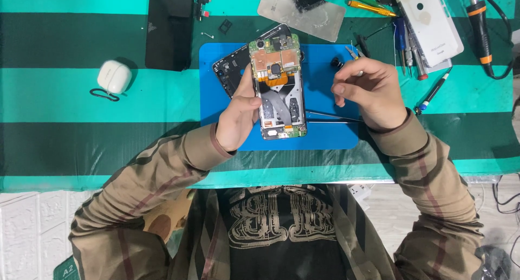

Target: Reinstalling a motherboard into a mobile phone, connecting internal ribbon cables, and fastening screws.

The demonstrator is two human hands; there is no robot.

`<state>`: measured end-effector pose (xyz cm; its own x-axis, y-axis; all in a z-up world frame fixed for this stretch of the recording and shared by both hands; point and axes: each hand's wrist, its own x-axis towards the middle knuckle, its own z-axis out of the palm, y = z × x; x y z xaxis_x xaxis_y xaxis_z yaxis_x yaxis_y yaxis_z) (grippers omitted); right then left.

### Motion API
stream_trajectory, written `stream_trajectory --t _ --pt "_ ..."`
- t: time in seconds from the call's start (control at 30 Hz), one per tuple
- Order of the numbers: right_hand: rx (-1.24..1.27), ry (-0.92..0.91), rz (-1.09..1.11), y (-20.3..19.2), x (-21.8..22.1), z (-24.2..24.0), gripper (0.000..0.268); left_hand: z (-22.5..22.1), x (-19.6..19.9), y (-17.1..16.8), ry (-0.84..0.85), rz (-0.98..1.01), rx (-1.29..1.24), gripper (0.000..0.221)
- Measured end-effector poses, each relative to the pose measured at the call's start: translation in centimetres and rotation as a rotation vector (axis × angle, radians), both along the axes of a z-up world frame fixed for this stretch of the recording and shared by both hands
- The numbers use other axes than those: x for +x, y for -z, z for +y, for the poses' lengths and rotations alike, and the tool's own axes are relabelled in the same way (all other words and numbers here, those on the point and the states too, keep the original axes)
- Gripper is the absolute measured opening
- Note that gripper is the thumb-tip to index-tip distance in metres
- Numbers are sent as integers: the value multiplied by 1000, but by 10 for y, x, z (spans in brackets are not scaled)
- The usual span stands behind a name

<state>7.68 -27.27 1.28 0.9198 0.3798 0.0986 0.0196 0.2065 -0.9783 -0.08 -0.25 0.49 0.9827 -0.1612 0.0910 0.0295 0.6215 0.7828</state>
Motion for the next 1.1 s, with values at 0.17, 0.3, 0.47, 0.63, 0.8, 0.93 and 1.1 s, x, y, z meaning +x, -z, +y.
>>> stream_trajectory --t 0.17,0.3,0.47,0.63,0.8,0.93,1.1 --pt "-4 2 2 -3 -2 1 20 1 -1 -12 0 50 39 92" --pt "0 -3 2 -4 -3 2 21 0 0 0 -2 -11 -19 91" --pt "-11 -1 5 -4 -4 2 22 2 3 -3 -4 -3 -38 94" --pt "-23 -12 7 -6 -4 1 24 -2 1 -10 -1 -13 -40 98" --pt "-20 -23 2 -7 -3 2 23 8 1 0 -44 -189 22 148" --pt "-126 -97 -51 -27 -10 7 20 18 0 -44 -130 -194 142 140" --pt "-112 -106 -29 -28 -11 8 17 27 -7 -68 -56 4 -18 151"
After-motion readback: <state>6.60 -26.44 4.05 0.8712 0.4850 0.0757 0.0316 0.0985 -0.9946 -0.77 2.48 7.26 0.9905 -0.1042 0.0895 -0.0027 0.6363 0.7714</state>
